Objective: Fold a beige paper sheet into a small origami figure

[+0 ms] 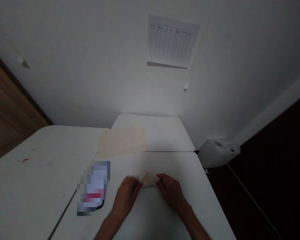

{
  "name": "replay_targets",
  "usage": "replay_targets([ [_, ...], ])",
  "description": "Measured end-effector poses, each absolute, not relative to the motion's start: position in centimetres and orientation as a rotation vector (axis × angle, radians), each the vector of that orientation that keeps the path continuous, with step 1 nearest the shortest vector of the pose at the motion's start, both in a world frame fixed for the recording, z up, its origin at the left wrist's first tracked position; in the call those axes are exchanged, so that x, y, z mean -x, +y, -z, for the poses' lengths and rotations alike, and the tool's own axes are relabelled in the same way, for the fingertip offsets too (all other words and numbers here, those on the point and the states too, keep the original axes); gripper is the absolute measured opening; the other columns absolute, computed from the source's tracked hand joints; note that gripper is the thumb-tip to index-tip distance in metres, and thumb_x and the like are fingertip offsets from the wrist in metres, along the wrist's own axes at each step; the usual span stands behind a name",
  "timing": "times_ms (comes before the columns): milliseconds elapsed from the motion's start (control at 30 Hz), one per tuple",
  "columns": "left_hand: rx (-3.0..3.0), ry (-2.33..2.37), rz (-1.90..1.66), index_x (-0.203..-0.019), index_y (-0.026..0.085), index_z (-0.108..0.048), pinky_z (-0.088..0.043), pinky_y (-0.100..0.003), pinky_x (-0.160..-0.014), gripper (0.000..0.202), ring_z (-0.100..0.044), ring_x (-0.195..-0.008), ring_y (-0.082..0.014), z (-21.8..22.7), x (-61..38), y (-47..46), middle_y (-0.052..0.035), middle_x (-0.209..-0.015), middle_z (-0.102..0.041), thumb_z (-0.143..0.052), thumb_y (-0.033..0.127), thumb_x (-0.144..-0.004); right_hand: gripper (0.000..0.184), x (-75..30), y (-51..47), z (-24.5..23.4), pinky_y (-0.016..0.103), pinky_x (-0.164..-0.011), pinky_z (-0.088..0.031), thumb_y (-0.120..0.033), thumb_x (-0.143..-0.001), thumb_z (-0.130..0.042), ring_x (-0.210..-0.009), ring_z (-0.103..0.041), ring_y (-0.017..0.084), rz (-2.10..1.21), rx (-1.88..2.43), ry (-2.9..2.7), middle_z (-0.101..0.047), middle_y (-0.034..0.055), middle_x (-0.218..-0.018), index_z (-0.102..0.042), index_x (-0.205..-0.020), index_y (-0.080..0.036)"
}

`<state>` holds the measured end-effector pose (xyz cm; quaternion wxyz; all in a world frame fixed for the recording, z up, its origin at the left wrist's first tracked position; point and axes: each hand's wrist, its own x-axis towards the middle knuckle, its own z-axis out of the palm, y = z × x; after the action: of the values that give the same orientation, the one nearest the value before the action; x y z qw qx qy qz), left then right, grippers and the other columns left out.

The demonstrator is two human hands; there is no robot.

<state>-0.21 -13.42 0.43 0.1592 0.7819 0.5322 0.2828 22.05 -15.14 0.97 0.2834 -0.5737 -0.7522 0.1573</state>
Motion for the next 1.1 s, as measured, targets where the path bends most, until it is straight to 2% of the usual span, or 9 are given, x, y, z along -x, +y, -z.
replay_targets([
  [267,-2.266,1.576,-0.772,-0.075,0.02,-0.057,-0.048,-0.038,-0.076,0.024,-0.059,-0.081,-0.0237,-0.2,-0.2,-13.4,-0.0064,-0.079,-0.062,-0.044,0.031,-0.092,0.026,-21.7,-15.0,-1.5,0.027,-0.076,-0.048,-0.025,-0.089,-0.053,-0.082,-0.067,0.017,-0.459,1.606,-1.979,-0.07,0.0018,-0.087,-0.059,-0.114,-0.021],
  [600,-2.296,1.621,-0.671,-0.074,0.02,-0.054,-0.048,-0.036,-0.072,0.023,-0.059,-0.078,-0.0227,-0.9,-0.6,-13.3,-0.0069,-0.078,-0.061,-0.041,0.027,-0.092,0.024,-21.5,-15.0,-1.6,0.028,-0.077,-0.048,-0.023,-0.087,-0.054,-0.081,-0.065,0.018,-0.474,1.625,-1.947,-0.068,0.0016,-0.086,-0.06,-0.11,-0.022],
  [767,-2.265,1.637,-0.642,-0.073,0.02,-0.054,-0.047,-0.034,-0.07,0.021,-0.06,-0.079,-0.023,-0.8,-0.5,-13.1,-0.0063,-0.078,-0.061,-0.044,0.026,-0.09,0.018,-20.9,-15.3,-1.2,0.029,-0.076,-0.048,-0.017,-0.088,-0.052,-0.087,-0.062,0.019,-0.306,1.607,-2.025,-0.066,0.0048,-0.095,-0.062,-0.103,-0.021],
  [867,-2.253,1.634,-0.658,-0.073,0.02,-0.055,-0.047,-0.033,-0.071,0.019,-0.061,-0.08,-0.023,-0.6,-0.5,-13.0,-0.0058,-0.078,-0.062,-0.046,0.026,-0.089,0.021,-20.5,-15.4,-0.8,0.03,-0.079,-0.048,-0.01,-0.087,-0.053,-0.092,-0.059,0.02,-0.137,1.506,-2.163,-0.065,0.0059,-0.098,-0.064,-0.099,-0.022],
  [1100,-2.246,1.626,-0.665,-0.074,0.02,-0.055,-0.047,-0.034,-0.072,0.019,-0.061,-0.079,-0.0228,-0.2,-0.4,-12.9,-0.0054,-0.078,-0.062,-0.046,0.026,-0.089,0.033,-20.3,-15.1,0.4,0.034,-0.092,-0.045,-0.008,-0.088,-0.054,-0.103,-0.055,0.021,-0.082,1.227,-2.397,-0.062,0.004,-0.123,-0.062,-0.116,-0.023],
])
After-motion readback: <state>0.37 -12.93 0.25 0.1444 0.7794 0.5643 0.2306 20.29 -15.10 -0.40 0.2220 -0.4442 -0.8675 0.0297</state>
